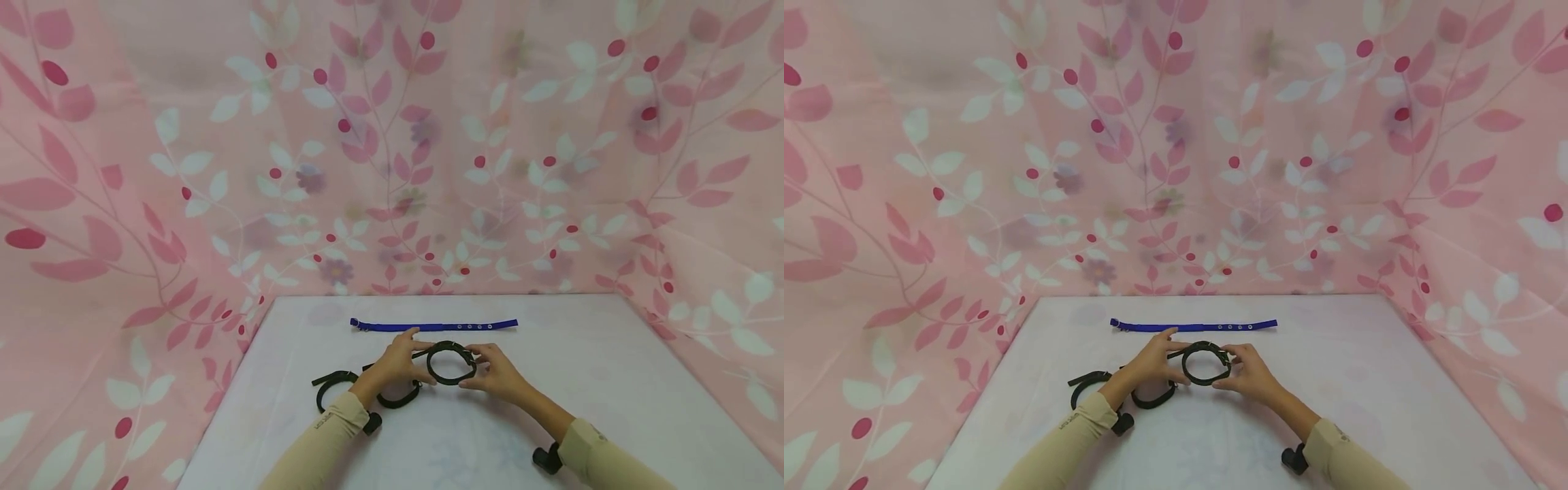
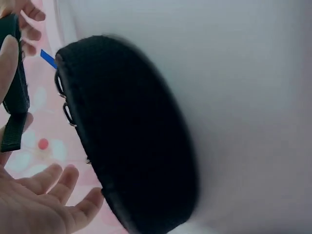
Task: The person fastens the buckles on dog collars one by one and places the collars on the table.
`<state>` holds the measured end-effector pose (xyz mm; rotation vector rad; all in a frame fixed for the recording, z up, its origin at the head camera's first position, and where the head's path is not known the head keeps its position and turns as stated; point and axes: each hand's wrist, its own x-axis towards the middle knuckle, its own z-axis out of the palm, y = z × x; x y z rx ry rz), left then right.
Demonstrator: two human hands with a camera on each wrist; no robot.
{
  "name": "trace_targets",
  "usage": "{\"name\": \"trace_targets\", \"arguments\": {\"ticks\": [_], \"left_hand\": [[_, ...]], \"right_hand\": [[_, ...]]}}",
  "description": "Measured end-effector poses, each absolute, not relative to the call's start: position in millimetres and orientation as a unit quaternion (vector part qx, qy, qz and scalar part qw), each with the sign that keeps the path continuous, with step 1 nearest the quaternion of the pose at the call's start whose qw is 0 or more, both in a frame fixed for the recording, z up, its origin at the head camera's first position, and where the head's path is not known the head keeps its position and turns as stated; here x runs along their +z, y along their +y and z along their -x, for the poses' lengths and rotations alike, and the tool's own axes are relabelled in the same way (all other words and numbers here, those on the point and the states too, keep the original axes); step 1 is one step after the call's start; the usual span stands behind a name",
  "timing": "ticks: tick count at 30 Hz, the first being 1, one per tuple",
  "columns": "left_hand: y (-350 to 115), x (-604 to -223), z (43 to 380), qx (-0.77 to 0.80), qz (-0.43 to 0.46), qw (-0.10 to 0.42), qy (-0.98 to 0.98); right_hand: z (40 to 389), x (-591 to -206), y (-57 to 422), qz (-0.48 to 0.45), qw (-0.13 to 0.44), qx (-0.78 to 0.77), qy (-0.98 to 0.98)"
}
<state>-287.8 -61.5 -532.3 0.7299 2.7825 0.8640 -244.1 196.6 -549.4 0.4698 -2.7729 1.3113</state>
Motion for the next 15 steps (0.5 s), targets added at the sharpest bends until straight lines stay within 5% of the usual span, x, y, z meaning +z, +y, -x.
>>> {"name": "trace_targets", "arguments": {"ticks": [15], "left_hand": [[-54,-548,291,0.201,-0.248,0.083,0.944]], "right_hand": [[246,-556,187,-0.145,-0.018,0.336,-0.93]]}}
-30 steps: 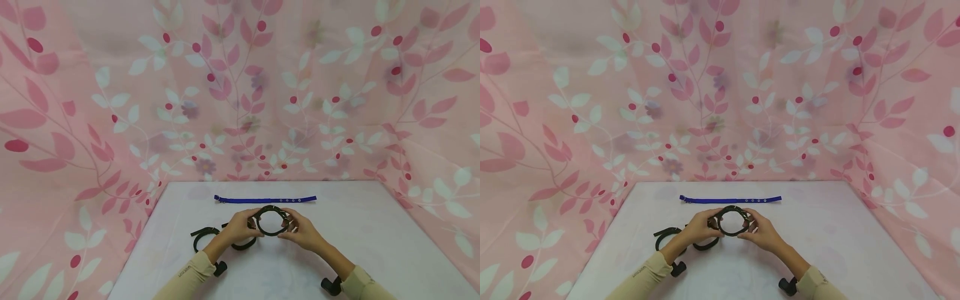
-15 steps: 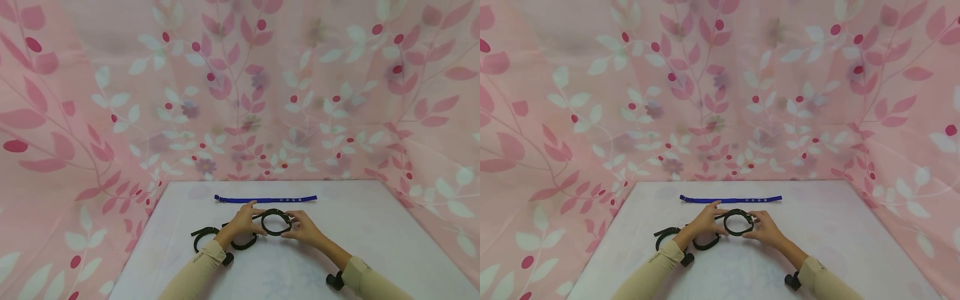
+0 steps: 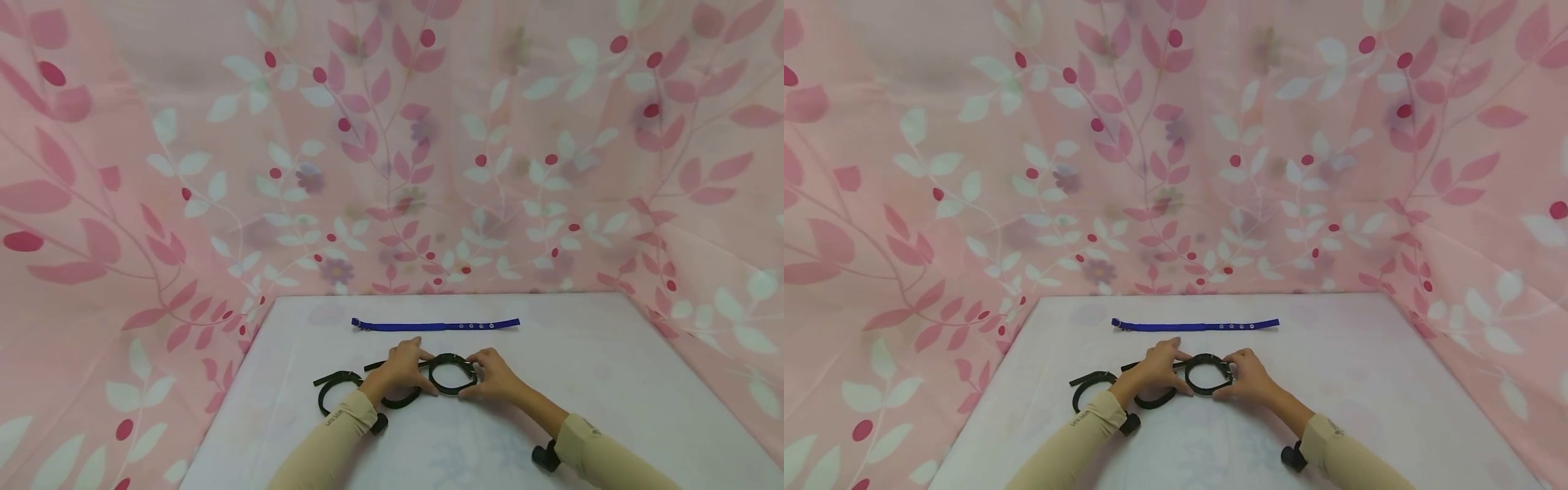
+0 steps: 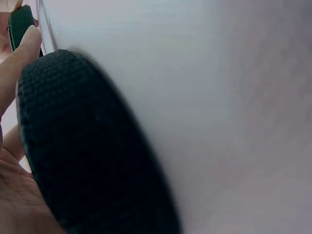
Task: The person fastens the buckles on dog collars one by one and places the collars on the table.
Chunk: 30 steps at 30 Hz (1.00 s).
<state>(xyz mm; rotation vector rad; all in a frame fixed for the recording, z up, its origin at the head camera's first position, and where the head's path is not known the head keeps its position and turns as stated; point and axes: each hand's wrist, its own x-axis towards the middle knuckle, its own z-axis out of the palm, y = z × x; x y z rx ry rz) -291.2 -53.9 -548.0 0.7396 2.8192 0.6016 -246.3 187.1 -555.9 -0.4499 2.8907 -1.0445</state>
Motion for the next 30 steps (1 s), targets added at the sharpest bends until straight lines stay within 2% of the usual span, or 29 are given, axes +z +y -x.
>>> {"name": "trace_targets", "arguments": {"ticks": [9,17,20,24,30], "left_hand": [[-53,-541,288,0.177,-0.247,0.101,0.947],[-74,-528,284,0.215,-0.25,0.131,0.935],[-94,-511,283,0.227,-0.253,0.1,0.935],[-122,-489,285,0.173,-0.251,0.017,0.952],[-157,-480,293,0.082,-0.245,-0.06,0.964]], "right_hand": [[250,-562,184,0.14,0.015,-0.292,0.946],[242,-548,189,0.158,0.052,-0.295,0.941],[243,-536,196,0.182,0.033,-0.288,0.94],[247,-524,205,0.202,-0.029,-0.26,0.944],[258,-529,218,0.215,-0.1,-0.184,0.954]]}}
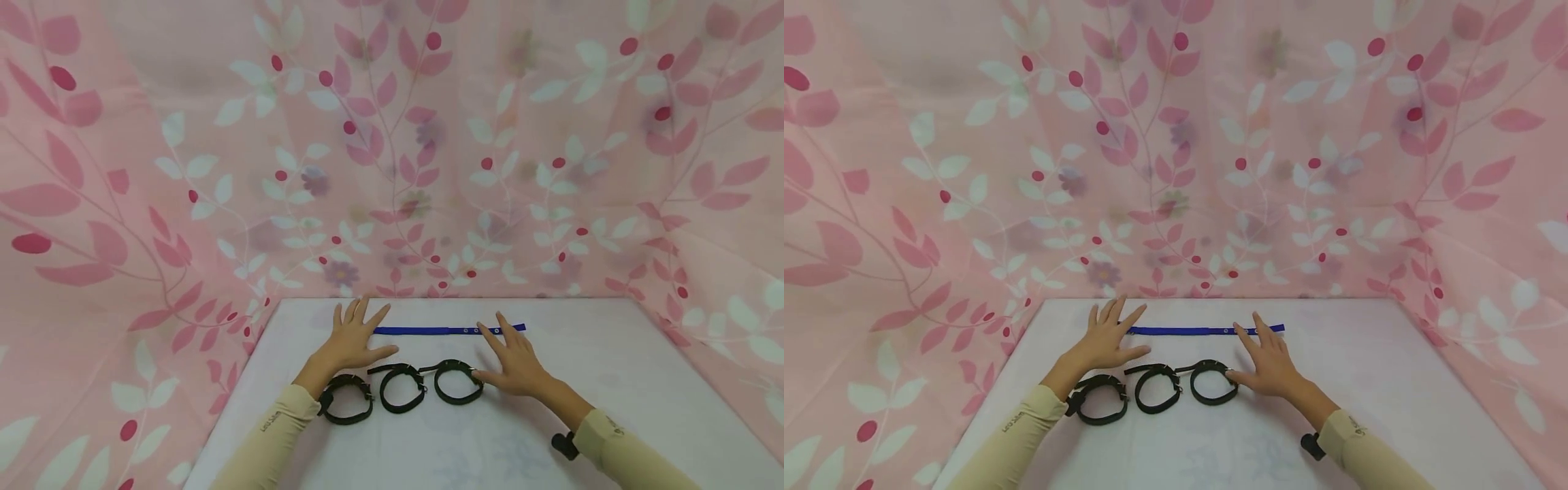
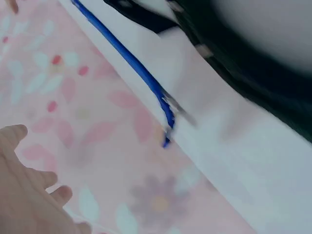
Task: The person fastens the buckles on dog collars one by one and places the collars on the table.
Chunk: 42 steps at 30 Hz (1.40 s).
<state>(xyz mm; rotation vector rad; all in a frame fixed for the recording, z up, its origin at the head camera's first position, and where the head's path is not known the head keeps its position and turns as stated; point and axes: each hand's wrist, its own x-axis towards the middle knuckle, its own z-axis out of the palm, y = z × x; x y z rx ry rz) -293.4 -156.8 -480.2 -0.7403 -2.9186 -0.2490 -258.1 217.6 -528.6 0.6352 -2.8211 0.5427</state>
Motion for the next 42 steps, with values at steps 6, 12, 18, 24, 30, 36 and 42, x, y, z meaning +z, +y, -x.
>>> {"name": "trace_targets", "arguments": {"ticks": [6,12,18,24,30,36,42], "left_hand": [[-188,-494,306,-0.05,0.259,0.088,-0.961],[-207,-509,319,-0.086,0.252,0.05,-0.963],[-215,-524,338,-0.18,0.231,-0.015,-0.956],[-216,-530,351,-0.277,0.227,-0.087,-0.93],[-211,-532,354,-0.268,0.223,-0.089,-0.933],[-210,-532,361,-0.233,0.229,-0.036,-0.944],[-211,-524,359,-0.229,0.231,-0.03,-0.945]], "right_hand": [[277,-541,233,-0.235,0.133,0.157,-0.95],[297,-549,251,-0.237,0.137,0.144,-0.951],[310,-556,258,-0.179,0.086,0.17,-0.965],[324,-562,256,-0.135,0.045,0.195,-0.971],[333,-566,254,-0.113,0.014,0.181,-0.977],[336,-561,253,-0.09,0.009,0.2,-0.976],[331,-557,251,-0.101,-0.001,0.271,-0.957]]}}
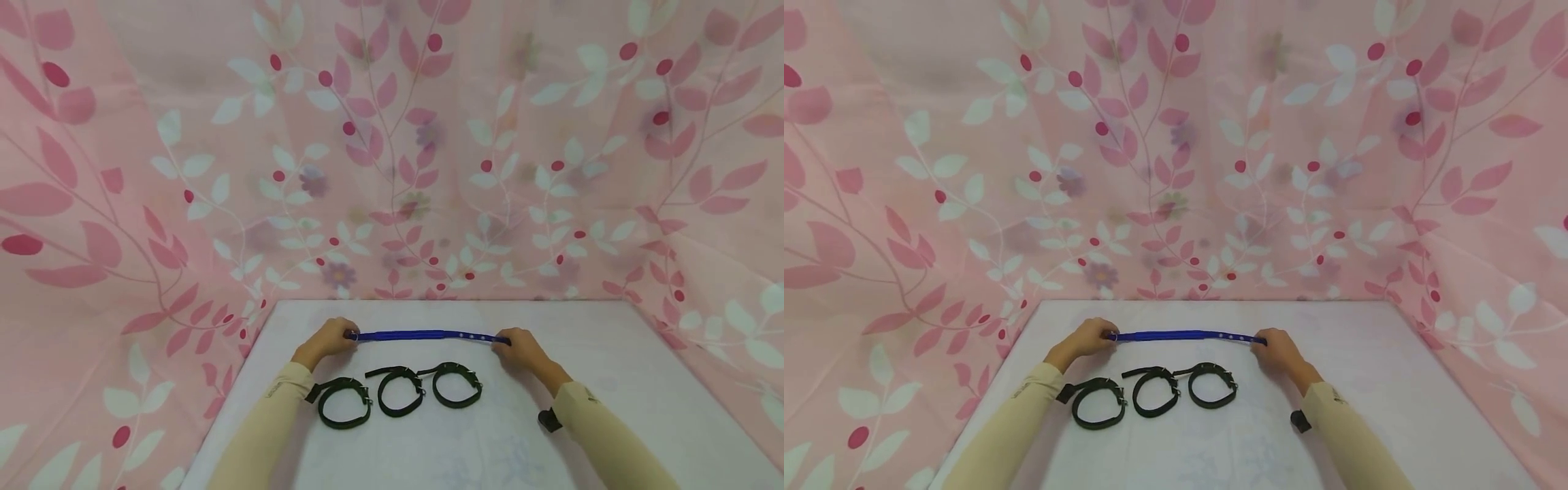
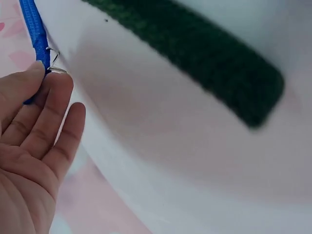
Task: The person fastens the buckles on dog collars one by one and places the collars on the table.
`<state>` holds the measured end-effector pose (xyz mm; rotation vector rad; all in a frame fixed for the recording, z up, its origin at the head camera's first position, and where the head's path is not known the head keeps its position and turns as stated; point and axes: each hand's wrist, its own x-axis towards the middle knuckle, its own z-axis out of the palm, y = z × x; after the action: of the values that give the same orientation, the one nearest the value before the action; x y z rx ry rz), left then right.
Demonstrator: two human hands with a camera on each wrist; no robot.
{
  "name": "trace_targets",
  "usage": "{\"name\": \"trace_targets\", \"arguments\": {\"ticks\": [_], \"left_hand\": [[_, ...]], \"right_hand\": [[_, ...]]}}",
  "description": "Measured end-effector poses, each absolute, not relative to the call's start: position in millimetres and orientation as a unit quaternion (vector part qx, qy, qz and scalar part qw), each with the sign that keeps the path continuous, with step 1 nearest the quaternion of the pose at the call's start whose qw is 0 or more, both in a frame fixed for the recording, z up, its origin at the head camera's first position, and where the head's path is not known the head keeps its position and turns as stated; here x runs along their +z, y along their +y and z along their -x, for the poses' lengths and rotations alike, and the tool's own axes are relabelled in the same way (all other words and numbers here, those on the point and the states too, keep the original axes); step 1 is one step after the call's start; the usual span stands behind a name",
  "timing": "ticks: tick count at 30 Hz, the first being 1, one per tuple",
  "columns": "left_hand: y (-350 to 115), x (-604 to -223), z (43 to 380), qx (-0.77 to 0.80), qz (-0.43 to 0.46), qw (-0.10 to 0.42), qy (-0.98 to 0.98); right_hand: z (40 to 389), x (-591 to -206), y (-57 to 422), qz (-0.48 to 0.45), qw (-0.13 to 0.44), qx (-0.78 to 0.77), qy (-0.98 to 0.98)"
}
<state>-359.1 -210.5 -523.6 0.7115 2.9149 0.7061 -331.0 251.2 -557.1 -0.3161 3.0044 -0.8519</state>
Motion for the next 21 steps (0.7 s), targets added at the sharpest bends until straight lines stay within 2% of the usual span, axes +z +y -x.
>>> {"name": "trace_targets", "arguments": {"ticks": [8,18,21], "left_hand": [[-220,-520,347,0.374,-0.167,-0.011,0.912],[-208,-497,316,0.645,-0.055,-0.016,0.762],[-202,-493,308,0.681,-0.055,-0.027,0.73]], "right_hand": [[312,-525,241,0.014,-0.035,-0.507,0.861],[290,-492,233,-0.014,-0.075,-0.691,0.719],[280,-481,224,-0.013,-0.083,-0.731,0.677]]}}
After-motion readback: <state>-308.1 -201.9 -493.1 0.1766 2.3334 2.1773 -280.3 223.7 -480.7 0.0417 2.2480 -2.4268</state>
